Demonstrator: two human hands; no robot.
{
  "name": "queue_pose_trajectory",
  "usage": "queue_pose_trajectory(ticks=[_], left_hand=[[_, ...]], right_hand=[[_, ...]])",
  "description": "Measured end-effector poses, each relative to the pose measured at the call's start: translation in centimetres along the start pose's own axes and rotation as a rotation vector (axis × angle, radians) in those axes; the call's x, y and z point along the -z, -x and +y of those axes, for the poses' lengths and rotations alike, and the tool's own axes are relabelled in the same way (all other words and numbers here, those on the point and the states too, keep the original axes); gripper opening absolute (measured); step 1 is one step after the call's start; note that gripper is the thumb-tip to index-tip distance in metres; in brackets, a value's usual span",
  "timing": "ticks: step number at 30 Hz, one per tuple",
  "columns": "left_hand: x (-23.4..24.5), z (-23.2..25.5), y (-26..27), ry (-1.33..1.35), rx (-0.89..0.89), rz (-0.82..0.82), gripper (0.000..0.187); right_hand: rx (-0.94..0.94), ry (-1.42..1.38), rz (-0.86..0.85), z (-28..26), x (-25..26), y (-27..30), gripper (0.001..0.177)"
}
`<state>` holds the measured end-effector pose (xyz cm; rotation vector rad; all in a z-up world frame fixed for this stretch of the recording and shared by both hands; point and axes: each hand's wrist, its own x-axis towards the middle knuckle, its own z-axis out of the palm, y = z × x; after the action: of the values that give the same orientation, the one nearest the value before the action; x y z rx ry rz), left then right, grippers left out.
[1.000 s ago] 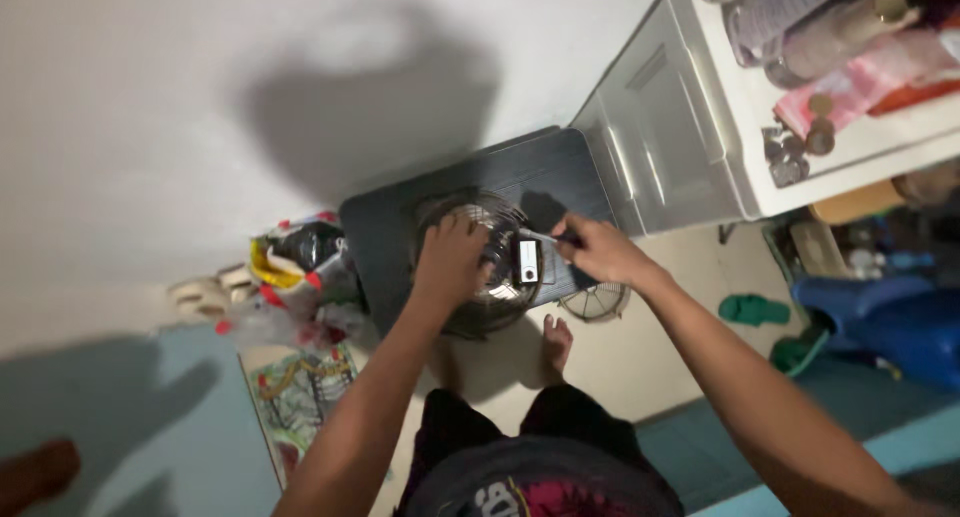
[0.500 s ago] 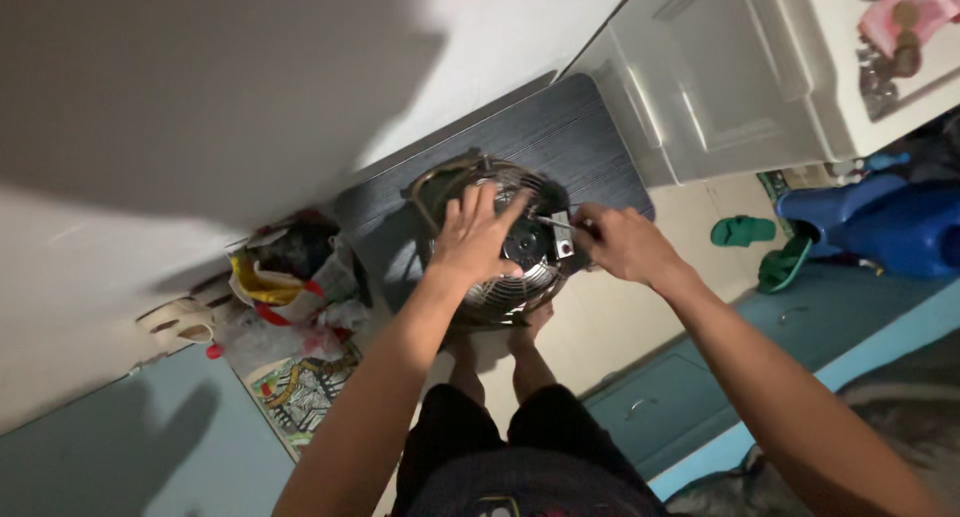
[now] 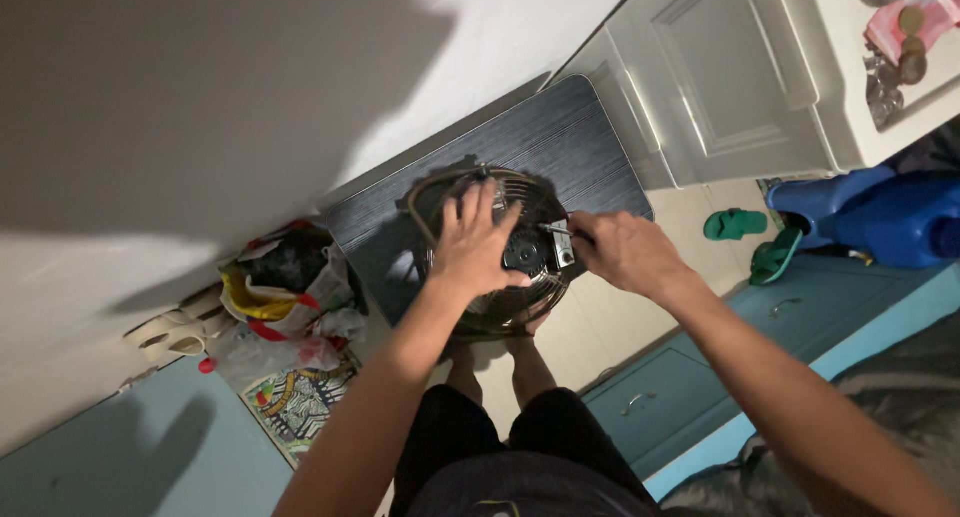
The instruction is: The person uses a screwdriver to disassemble and reassemble a small table fan. They remove the front grille, unscrew the central hub, and then reattach the components.
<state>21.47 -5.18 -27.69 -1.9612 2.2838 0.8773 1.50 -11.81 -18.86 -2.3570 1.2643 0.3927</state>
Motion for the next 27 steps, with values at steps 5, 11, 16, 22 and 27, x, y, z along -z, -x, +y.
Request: queue_pose_trajectory(ticks=[5,11,16,22,27], left_hand=[[-1.8,0.8,-0.1,0.097,-0.039,0.118,0.110],[-2.3,1.1,-0.1,0.142,0.003,0.090,0.093],[-2.9,1.2,0.0,0.153,-0.014,0.184,0.095],[-3.2,0.9,0.0,0.145,-0.022,0.211,0.108],[-2.7,0.4,0.1,0.194,-0.016,0.185,0.107]], right_hand=[[-0.010,0.017,-0.010,-0.1,0.2,-0.2,0.023],[-0.020,-0.021,-0.027,-0.4,0.3,-0.2,0.021],[0.065,0.009,0.036,-0.5,0.1,0.0,0.019],[-0.016,0.016,0.010,-0.8,0.4,-0.1,0.020],[0.015,0.017,0.021,-1.0,0.3,0.0,0.022]])
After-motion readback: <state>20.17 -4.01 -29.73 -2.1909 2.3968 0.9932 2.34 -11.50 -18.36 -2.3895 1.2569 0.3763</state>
